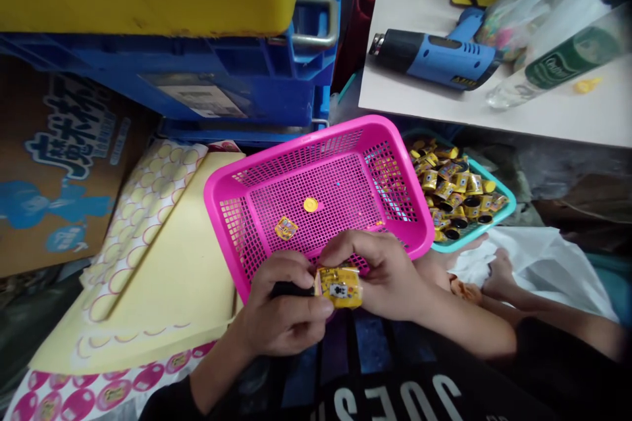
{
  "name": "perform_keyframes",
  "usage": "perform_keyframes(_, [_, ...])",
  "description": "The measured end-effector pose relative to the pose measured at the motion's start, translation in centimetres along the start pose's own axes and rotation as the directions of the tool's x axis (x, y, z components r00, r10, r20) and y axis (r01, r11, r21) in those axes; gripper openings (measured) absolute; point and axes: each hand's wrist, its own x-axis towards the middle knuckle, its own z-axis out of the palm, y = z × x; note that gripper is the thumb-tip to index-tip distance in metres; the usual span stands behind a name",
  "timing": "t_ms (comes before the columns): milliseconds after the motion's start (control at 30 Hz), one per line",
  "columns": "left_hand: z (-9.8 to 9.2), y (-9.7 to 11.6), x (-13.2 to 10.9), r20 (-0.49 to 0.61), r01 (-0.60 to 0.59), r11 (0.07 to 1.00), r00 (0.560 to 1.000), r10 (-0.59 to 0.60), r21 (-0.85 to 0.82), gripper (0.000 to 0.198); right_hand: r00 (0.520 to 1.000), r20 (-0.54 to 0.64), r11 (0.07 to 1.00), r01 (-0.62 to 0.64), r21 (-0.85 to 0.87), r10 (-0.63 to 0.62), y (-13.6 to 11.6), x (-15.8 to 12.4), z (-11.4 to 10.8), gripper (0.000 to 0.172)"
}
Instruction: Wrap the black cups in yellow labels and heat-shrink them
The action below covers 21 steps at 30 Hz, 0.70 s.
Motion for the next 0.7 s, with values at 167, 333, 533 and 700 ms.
perform_keyframes(167, [0.3,-0.1,-0.3,-0.032,0.044,0.998,0.999,-0.043,0.041,0.010,0.995,0.074,0.997,-0.073,0.000,0.073,0.1,0.5,-0.4,0.008])
perform_keyframes(333, [0.3,-0.2,-0.5,-0.062,0.083,0.996,0.995,-0.081,0.024,0.010,0.980,0.152,0.992,-0.129,0.006,0.127,-0.1,0.9,-0.8,0.019])
perform_keyframes(533, [0.1,-0.3,-0.6,-0.080,0.112,0.992,0.991,-0.107,0.066,0.015,0.936,0.254,0.942,-0.291,0.167,0.244,0.1,0.7,-0.9,0.028])
perform_keyframes(700, [0.6,-0.9,-1.1,-0.194,0.440,0.893,0.871,-0.451,-0.099,0.037,0.817,0.321,0.620,-0.574,0.535,0.479,1.8,1.1,-0.2,0.043])
